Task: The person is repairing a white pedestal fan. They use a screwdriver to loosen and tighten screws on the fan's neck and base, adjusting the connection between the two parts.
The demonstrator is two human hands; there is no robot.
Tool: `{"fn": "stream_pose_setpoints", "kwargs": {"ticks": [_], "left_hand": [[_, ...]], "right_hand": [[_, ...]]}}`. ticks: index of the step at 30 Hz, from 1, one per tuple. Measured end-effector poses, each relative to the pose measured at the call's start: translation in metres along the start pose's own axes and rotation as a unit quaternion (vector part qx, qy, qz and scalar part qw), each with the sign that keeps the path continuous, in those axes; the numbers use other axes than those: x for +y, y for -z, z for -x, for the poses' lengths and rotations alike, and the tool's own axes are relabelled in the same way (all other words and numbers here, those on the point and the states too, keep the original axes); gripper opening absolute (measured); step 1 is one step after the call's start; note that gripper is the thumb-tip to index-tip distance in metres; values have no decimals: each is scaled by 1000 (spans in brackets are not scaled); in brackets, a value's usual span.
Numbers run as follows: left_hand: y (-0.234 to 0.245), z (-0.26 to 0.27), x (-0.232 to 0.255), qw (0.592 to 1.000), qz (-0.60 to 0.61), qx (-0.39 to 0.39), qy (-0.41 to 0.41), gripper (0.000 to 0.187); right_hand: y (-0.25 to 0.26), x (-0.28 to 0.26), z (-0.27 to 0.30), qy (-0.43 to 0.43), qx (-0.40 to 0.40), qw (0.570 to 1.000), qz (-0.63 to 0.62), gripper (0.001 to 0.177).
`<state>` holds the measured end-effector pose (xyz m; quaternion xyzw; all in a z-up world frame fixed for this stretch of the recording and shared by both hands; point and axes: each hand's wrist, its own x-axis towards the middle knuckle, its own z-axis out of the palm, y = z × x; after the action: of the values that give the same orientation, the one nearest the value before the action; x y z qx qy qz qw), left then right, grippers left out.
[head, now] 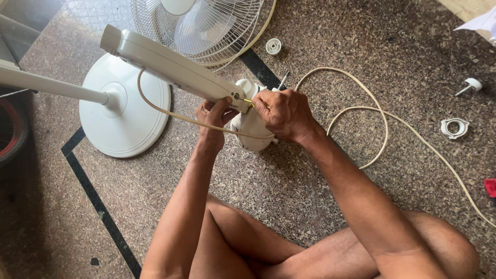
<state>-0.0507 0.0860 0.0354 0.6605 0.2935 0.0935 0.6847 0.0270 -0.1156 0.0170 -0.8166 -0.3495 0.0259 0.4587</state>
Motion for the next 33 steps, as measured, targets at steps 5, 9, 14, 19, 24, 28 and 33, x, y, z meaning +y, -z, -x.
{"fn": "stream_pose_setpoints", "kwargs": {"ticks": [5,9,14,19,24,28,33], "left_hand": [[-1,0,1,1000,23,-10,-4,53],[-1,0,1,1000,15,-7,-4,50],[-2,2,1,1000,23,-12,-5,50],[-5,2,4,1000,12,-7,-2,49],[-8,4,6,1000,27,-11,4,50],[-11,8,8,1000,-3,-8,5,47],[-14,13,13,1000,5,-19,13,38]], "right_hand": [[9,-5,0,98,115,988,18,26],[11,-11,-1,108,112,987,49,25],[7,-9,-2,4,5,999,35,37],[19,11,-5,-93,-79,992,-26,29],[16,17,-2,-76,-68,969,-225,19],[-12,2,2,-79,-54,982,-160,21],[-21,-8,6,-25,24,989,-145,26]]}}
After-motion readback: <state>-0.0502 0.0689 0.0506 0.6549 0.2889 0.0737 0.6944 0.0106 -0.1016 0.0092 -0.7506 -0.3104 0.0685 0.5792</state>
